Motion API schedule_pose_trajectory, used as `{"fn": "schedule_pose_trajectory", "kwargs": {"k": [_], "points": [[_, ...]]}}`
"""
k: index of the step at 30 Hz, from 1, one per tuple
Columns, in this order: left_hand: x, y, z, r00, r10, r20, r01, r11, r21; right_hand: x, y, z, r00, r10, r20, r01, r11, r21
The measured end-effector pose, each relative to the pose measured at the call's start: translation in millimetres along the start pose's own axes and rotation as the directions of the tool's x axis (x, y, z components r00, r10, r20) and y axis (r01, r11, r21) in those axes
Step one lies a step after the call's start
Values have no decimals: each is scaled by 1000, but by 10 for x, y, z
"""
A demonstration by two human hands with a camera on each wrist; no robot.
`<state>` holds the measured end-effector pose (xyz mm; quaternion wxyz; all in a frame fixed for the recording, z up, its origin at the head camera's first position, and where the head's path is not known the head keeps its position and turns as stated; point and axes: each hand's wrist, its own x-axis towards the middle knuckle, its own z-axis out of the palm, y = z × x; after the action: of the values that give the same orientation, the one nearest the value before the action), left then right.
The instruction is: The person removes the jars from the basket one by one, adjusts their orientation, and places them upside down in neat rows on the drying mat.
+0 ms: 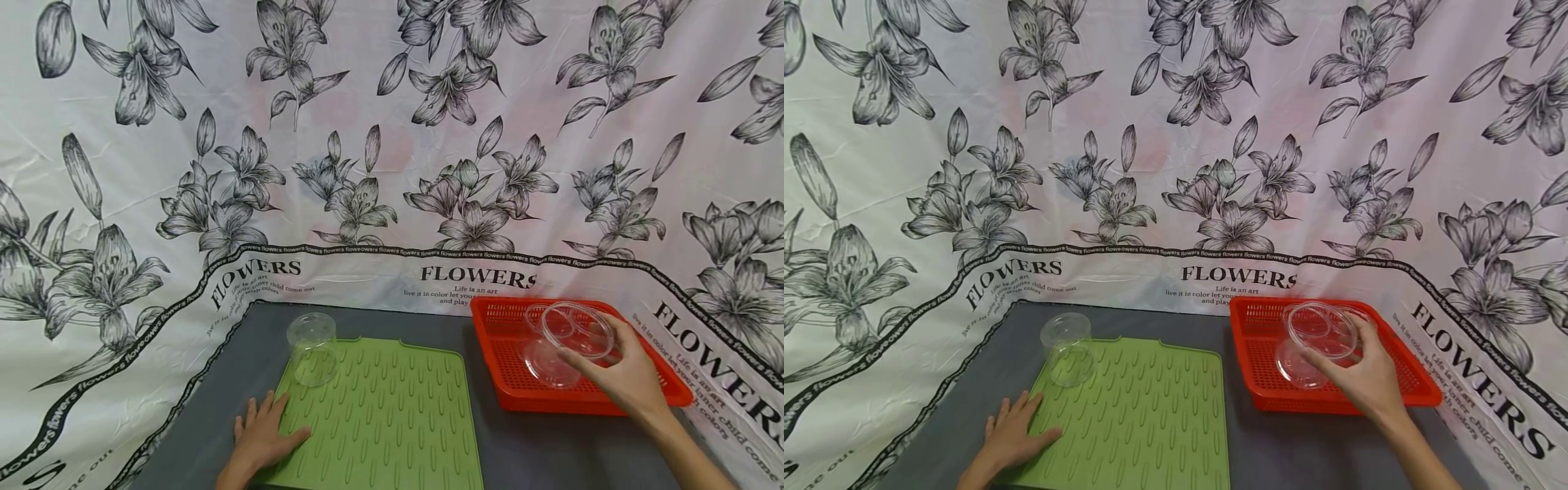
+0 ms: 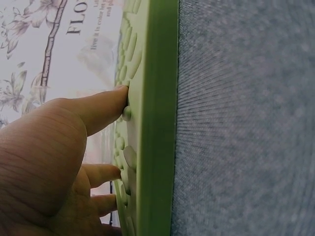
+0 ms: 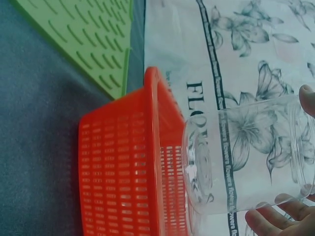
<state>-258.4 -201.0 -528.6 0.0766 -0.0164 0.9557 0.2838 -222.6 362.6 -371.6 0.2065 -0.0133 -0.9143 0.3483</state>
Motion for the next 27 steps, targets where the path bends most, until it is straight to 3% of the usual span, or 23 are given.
{"fn": "schedule_pose_trajectory", "kwargs": {"k": [18,23,27], "points": [[-12,0,3,1000,-3,-4,3,1000,2,-108,-165,79,999,-26,32,24,998,63],[-52,52,-4,999,15,-33,-15,1000,-7,-117,-231,102,998,-43,40,40,997,62],[-111,139,-13,994,58,-91,-56,998,23,-126,-275,118,997,-63,36,61,996,60]]}}
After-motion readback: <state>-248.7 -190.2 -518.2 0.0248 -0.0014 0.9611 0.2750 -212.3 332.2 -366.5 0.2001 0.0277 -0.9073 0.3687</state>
